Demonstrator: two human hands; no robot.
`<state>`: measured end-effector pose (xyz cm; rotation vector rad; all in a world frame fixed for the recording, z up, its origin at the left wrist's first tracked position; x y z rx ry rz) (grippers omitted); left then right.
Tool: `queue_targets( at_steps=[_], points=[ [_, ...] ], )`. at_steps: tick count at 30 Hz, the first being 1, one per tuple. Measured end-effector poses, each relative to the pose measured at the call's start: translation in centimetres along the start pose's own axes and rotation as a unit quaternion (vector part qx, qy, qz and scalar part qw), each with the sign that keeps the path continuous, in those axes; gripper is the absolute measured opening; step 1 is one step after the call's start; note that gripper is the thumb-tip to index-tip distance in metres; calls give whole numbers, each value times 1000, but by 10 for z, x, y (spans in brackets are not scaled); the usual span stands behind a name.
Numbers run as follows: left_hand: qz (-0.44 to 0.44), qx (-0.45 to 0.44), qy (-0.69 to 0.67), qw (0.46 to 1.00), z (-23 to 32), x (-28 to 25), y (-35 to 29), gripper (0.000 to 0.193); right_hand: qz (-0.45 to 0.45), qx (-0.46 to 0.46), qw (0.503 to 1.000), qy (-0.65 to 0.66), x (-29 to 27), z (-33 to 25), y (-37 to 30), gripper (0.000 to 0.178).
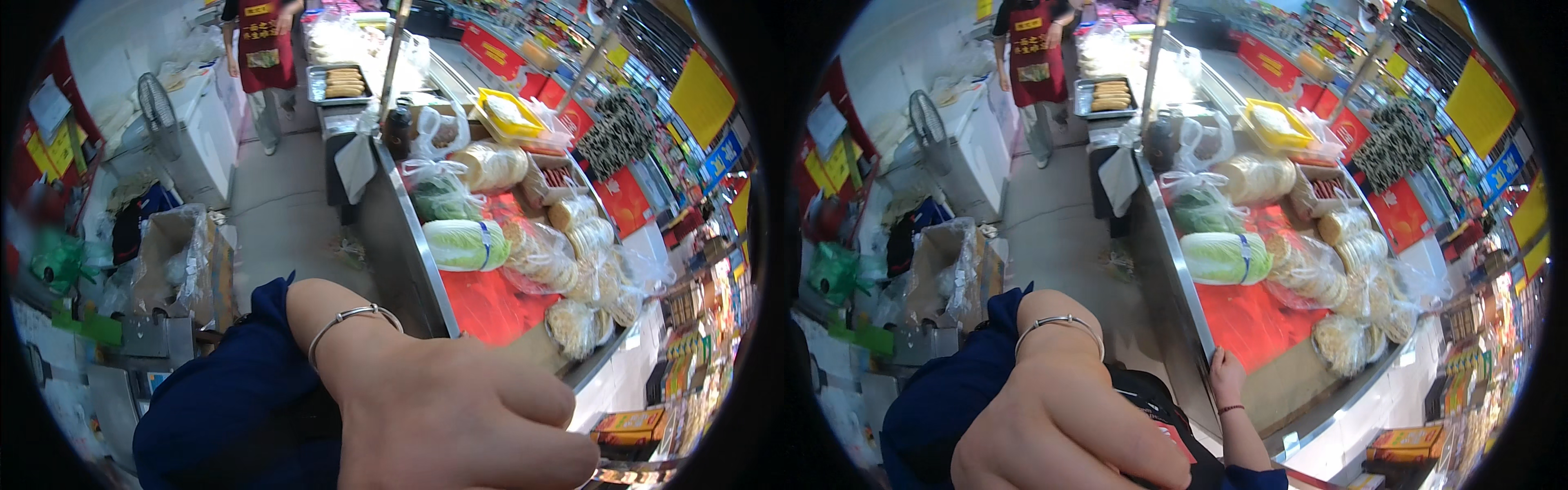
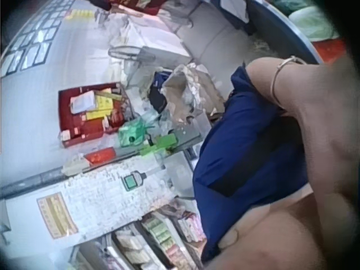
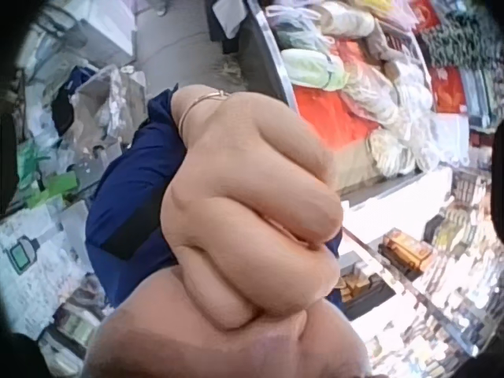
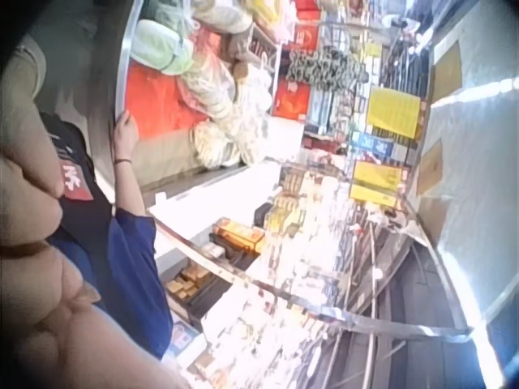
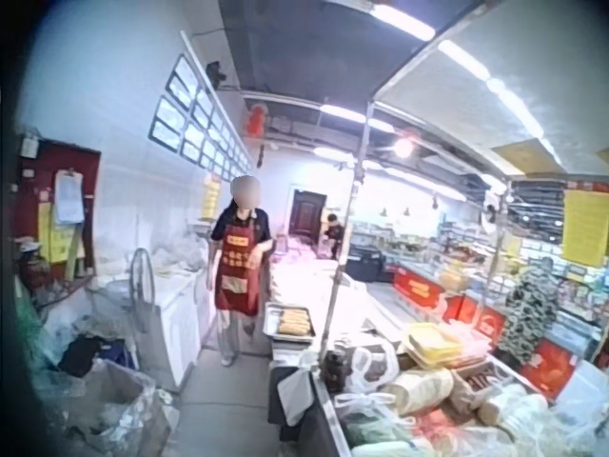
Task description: The person weighs and bags produce at a checkout counter, then moves to a display counter to arrange packaged snacks and crackers. They handle a cabbage and other items, place them on a scale, and later restock shelves by aligning snack packages.
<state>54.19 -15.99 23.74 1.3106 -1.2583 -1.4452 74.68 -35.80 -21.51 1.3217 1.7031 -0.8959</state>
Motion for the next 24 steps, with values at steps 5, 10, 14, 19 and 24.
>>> queue_targets(
  at_steps=[5,10,14,19,24],
  points=[
    [-45,-80,-7,996,-30,33,-16,26,-9,28,999,-18,18,24,9,47],
    [-110,-240,-4,965,-97,78,-108,16,-18,1,1000,-11,10,5,0,45],
    [-178,-396,-10,901,-125,112,-219,18,-14,-24,999,17,1,-8,-11,42],
    [-290,-542,-51,787,-126,124,-309,27,70,-17,997,-37,-14,-19,-35,34],
    [-284,-590,-141,742,-116,141,-342,24,142,-34,986,-78,-19,-22,-49,31]
  ],
)
Point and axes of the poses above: each hand's wrist, its own y-axis towards the middle knuckle, its own x-axis out of the palm, z = x × y, the point moved 9 cm from there along y, towards the middle knuckle, and after that the axes turned 5 degrees about -y, right-handed, at the moved point
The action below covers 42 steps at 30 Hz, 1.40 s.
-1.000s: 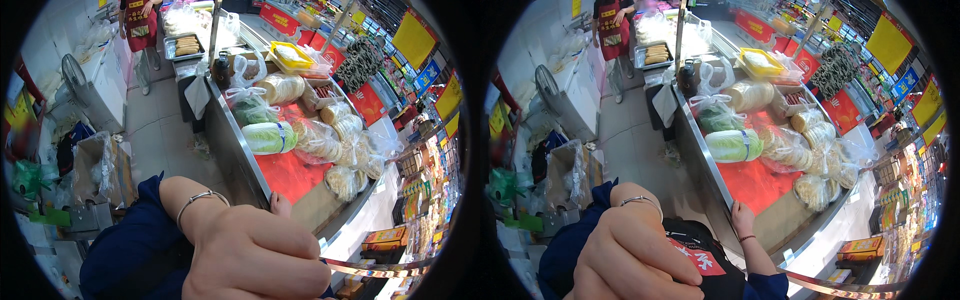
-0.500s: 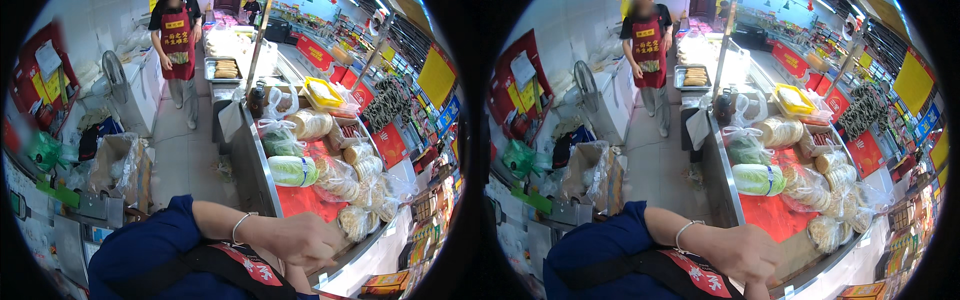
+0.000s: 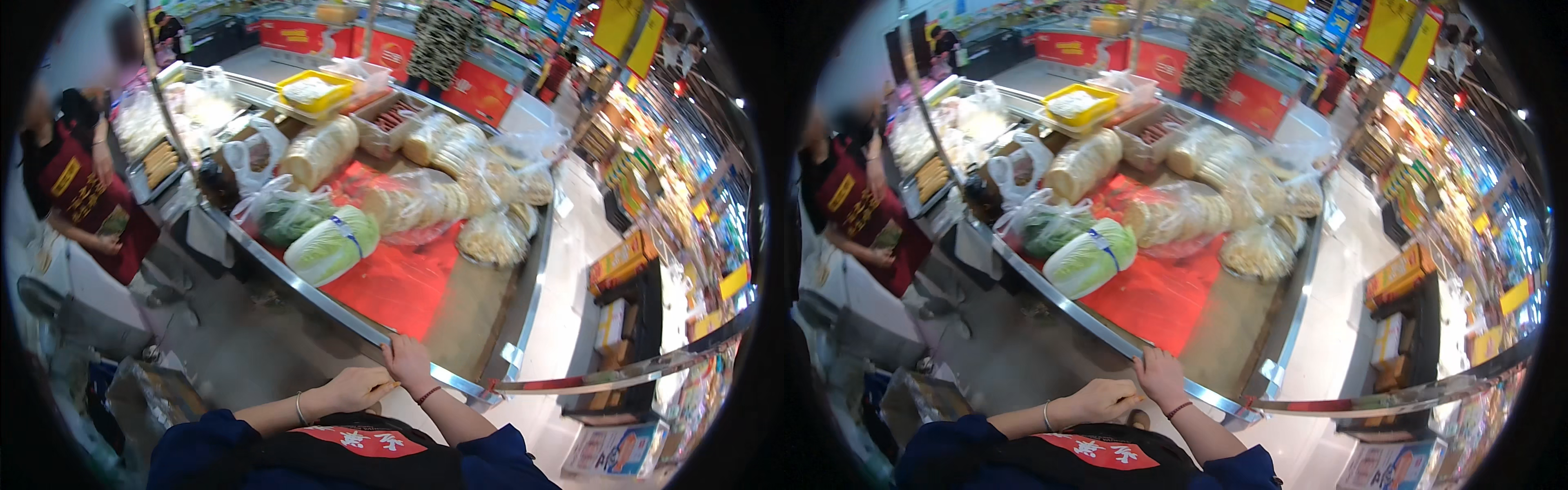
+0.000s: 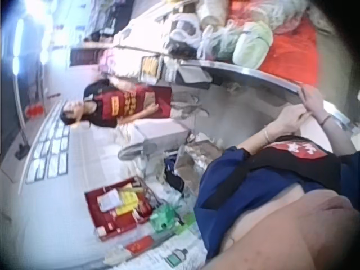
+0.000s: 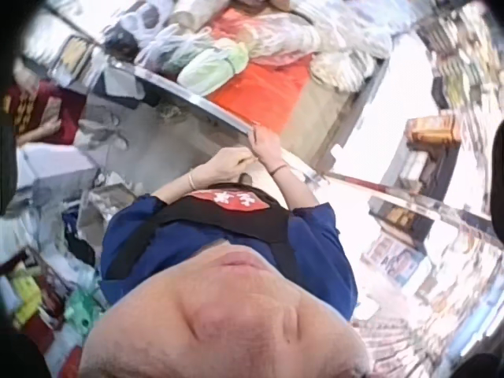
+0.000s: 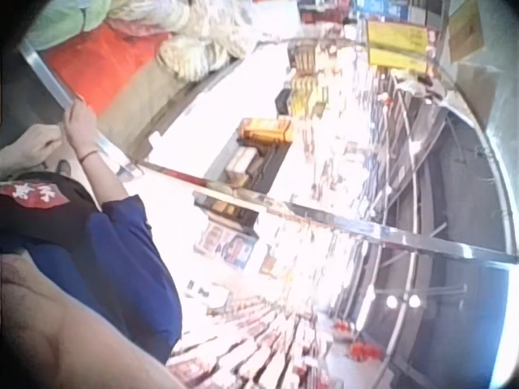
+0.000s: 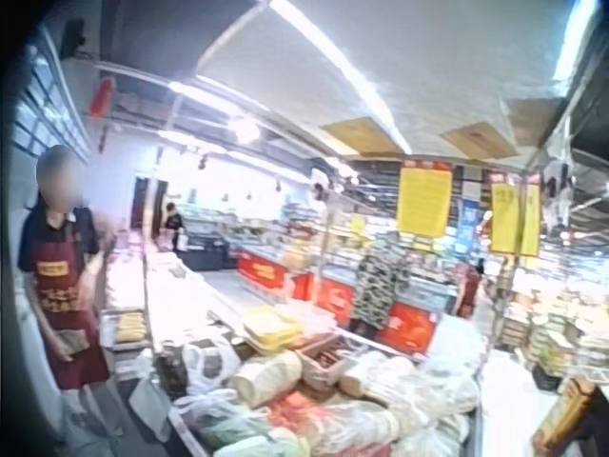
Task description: The person weighs and bags produce at a checkout counter, then moves to a display counter to arrange packaged snacks and crackers. They handle a cabbage and other items, place them on a scale, and later restock shelves by aligning snack packages.
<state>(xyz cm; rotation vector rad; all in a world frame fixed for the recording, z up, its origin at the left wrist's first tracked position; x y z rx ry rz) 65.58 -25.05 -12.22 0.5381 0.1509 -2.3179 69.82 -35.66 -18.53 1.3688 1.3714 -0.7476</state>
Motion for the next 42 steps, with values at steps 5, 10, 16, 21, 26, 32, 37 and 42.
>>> queue_targets(
  at_steps=[5,10,16,21,26,32,37,42],
  points=[
    [-9,-28,-85,996,-31,30,5,21,-13,12,999,-32,-3,-3,-3,46],
    [120,-78,-190,971,-34,35,12,17,-1,-34,999,-26,-9,-3,-35,68],
    [246,3,-31,969,-9,83,6,18,-85,-27,969,229,-35,4,-125,27],
    [58,-320,-513,795,-3,239,4,25,32,-168,954,247,-129,27,-214,19],
    [-84,-398,-508,759,55,348,17,30,22,-99,973,206,-177,84,-301,15],
    [-197,-434,-460,749,102,449,35,33,118,8,970,211,-219,145,-379,14],
    [-314,-476,-469,674,128,535,50,24,167,92,974,123,-249,188,-436,12],
    [-366,-516,-508,585,169,608,63,37,253,144,954,75,-283,235,-484,14]
  ],
)
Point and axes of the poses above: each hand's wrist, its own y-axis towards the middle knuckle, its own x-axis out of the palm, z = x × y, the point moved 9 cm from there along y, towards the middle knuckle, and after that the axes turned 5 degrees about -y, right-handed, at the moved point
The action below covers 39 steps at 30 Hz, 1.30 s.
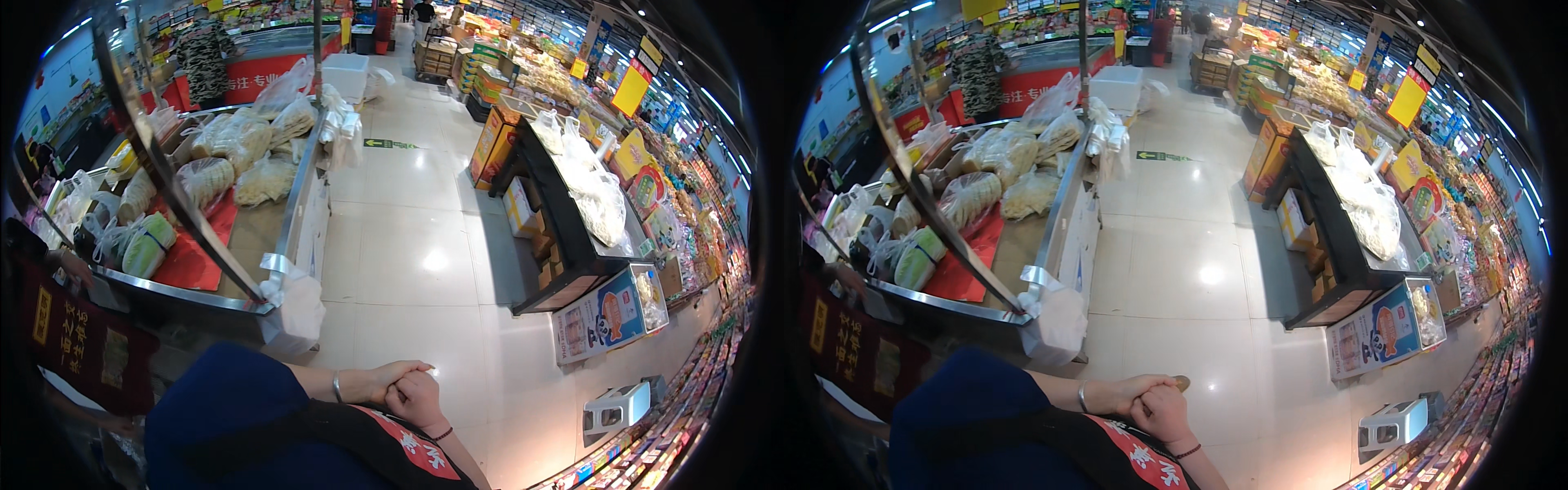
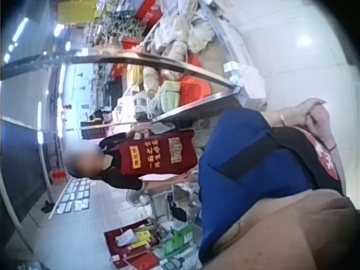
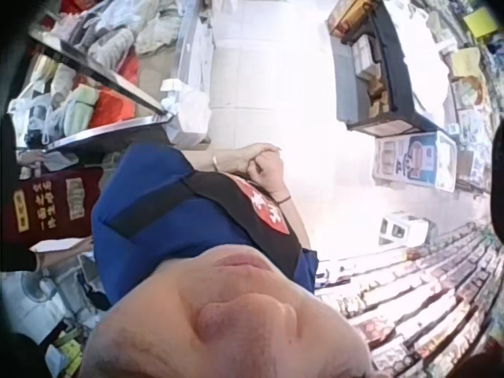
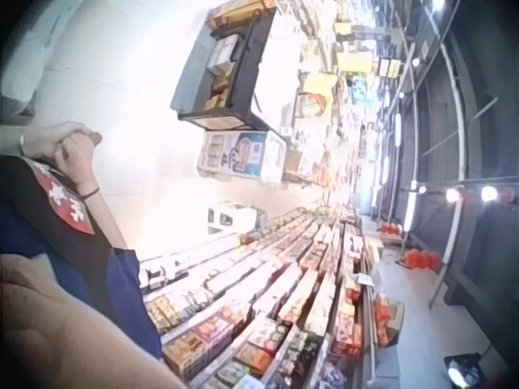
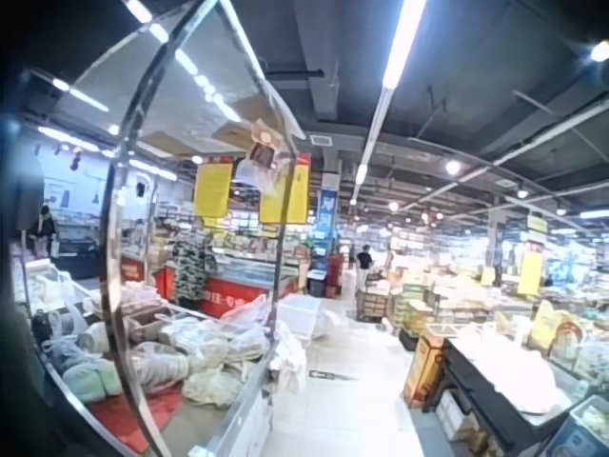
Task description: The person weighs and bags produce at a checkout counter, then moves to a display counter to arrange packaged snacks and crackers. They handle a cabbage and other items, place them on a scale, and later restock shelves by aligning snack packages.
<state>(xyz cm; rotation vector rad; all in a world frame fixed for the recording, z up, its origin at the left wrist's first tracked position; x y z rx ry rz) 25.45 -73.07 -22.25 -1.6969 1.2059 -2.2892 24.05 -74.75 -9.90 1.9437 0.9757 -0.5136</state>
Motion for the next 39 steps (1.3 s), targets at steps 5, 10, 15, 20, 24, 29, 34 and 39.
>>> queue_targets(
  at_steps=[5,10,15,20,24,29,34,39],
  points=[
    [-29,51,-45,997,37,33,69,40,29,134,988,-71,-40,80,-8,14],
    [-73,93,-64,991,82,83,113,35,25,210,950,-229,-81,154,-1,41],
    [-37,128,-45,990,117,112,163,34,-59,234,927,-286,-109,217,21,46],
    [-25,105,0,994,131,142,215,36,-91,260,910,-308,-137,270,23,51],
    [-19,95,80,992,129,169,245,38,-93,278,908,-301,-160,297,9,53],
    [33,49,162,985,123,203,282,42,-111,259,922,-264,-189,330,7,54],
    [-4,47,185,982,114,244,343,45,-108,167,966,-164,-243,359,0,57],
    [-27,88,137,986,116,293,386,41,-99,133,976,-143,-307,394,1,53]
  ],
)
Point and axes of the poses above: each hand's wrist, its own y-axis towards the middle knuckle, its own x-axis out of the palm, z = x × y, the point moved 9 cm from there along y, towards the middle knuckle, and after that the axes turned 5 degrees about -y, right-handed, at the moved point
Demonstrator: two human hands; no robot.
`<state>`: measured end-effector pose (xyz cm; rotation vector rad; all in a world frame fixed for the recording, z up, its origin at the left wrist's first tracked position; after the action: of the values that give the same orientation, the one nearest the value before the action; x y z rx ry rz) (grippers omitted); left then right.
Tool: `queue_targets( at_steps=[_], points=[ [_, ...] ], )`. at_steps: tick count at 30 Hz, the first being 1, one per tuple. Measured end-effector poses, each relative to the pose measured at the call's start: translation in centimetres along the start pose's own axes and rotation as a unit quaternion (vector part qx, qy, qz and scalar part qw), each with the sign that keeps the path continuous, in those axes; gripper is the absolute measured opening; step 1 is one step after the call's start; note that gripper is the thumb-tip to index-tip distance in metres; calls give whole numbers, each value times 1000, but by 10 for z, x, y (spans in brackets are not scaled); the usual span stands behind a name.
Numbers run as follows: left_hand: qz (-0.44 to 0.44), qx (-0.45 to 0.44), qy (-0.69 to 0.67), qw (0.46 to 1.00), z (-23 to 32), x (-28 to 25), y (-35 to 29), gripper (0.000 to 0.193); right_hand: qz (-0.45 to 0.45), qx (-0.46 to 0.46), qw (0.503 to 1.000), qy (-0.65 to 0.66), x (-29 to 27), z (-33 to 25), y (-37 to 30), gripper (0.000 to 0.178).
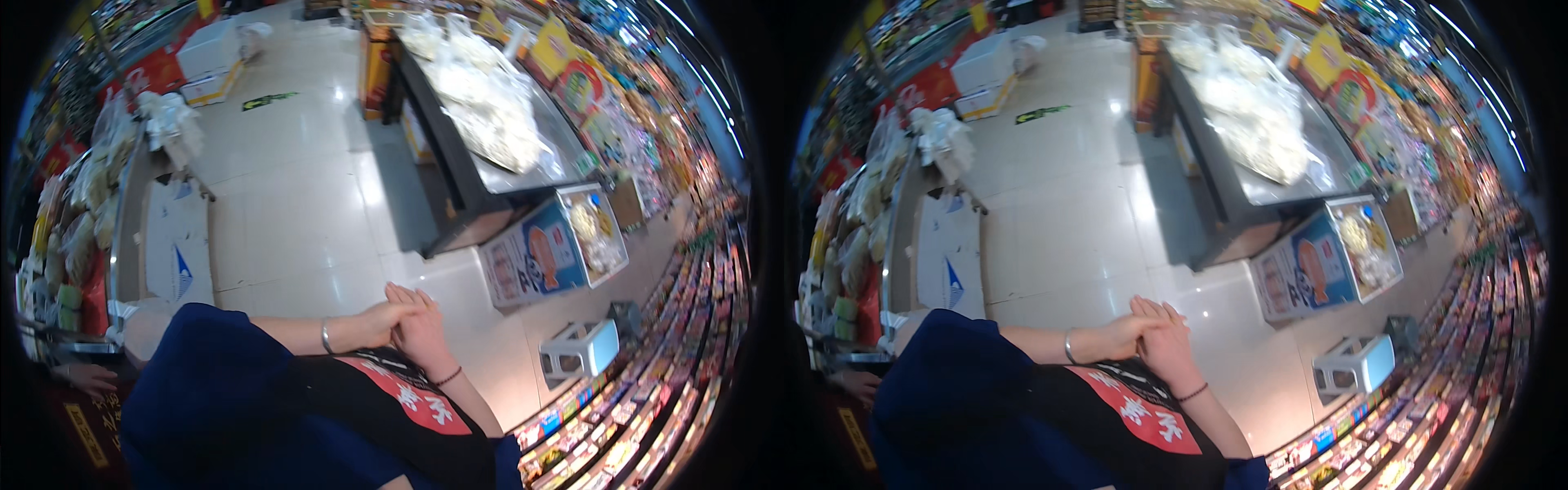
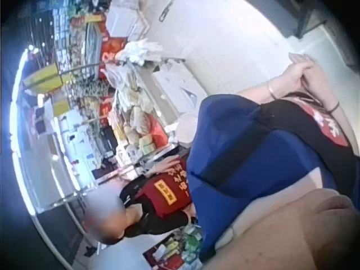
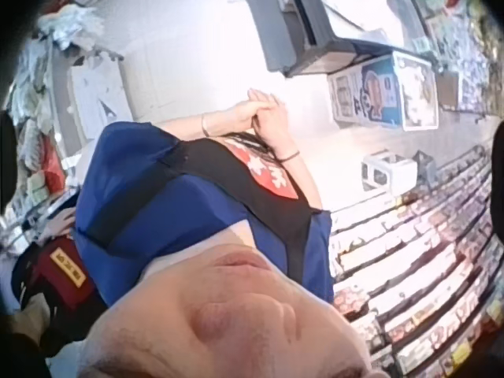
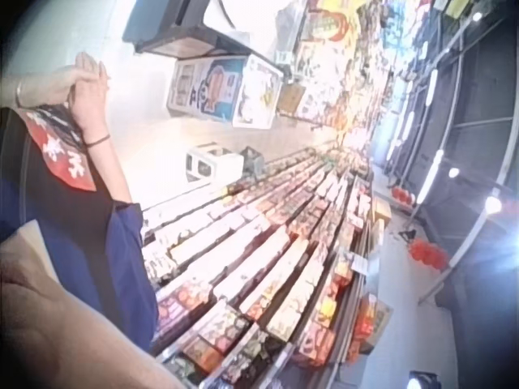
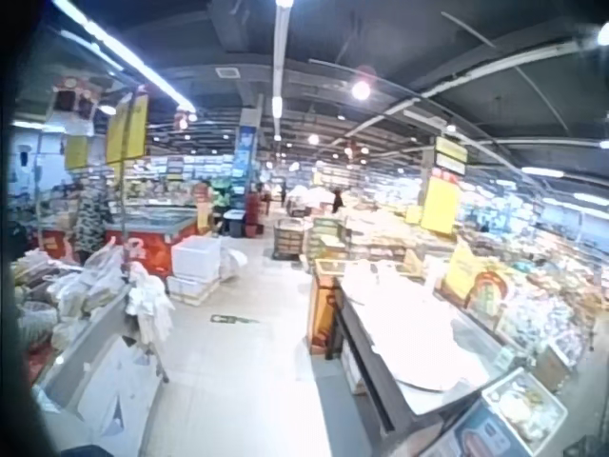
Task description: The person weighs and bags produce at a checkout counter, then moves to a display counter to arrange packaged snacks and crackers. They handle a cabbage and other items, place them on a scale, and later restock shelves by aligning snack packages.
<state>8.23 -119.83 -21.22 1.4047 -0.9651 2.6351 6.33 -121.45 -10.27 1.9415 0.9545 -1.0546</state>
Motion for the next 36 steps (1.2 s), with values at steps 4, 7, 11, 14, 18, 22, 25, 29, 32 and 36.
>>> queue_targets(
  at_steps=[4,7,11,14,18,22,25,29,32,36],
  points=[
    [-18,33,17,999,-6,36,38,37,15,11,1000,15,-23,41,-19,51],
    [15,40,39,998,-12,58,56,35,20,23,999,29,-37,70,-34,50],
    [48,28,59,997,-3,88,76,31,39,26,997,69,-51,109,-40,47],
    [57,34,65,996,-2,92,104,31,56,25,994,90,-62,135,-39,46],
    [52,17,67,996,5,98,148,32,70,38,992,96,-68,179,-33,44],
    [3,-30,60,998,19,98,211,33,48,129,983,119,-65,258,-30,45],
    [37,-73,146,986,43,107,256,35,83,249,945,194,-77,329,-40,45],
    [0,45,253,966,109,152,304,35,63,326,928,166,-92,411,-56,43],
    [15,151,330,932,159,134,358,30,70,364,916,156,-109,458,-62,39],
    [117,251,480,832,204,84,414,27,69,411,896,154,-126,501,-46,37]
  ],
)
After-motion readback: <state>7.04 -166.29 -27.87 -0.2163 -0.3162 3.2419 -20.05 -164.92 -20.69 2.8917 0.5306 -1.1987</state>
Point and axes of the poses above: each hand's wrist, its own y-axis towards the middle knuckle, its own x-axis out of the palm, z = x × y, the point moved 9 cm from there along y, towards the middle knuckle, and after that the axes turned 5 degrees about -y, right-handed, at the moved point
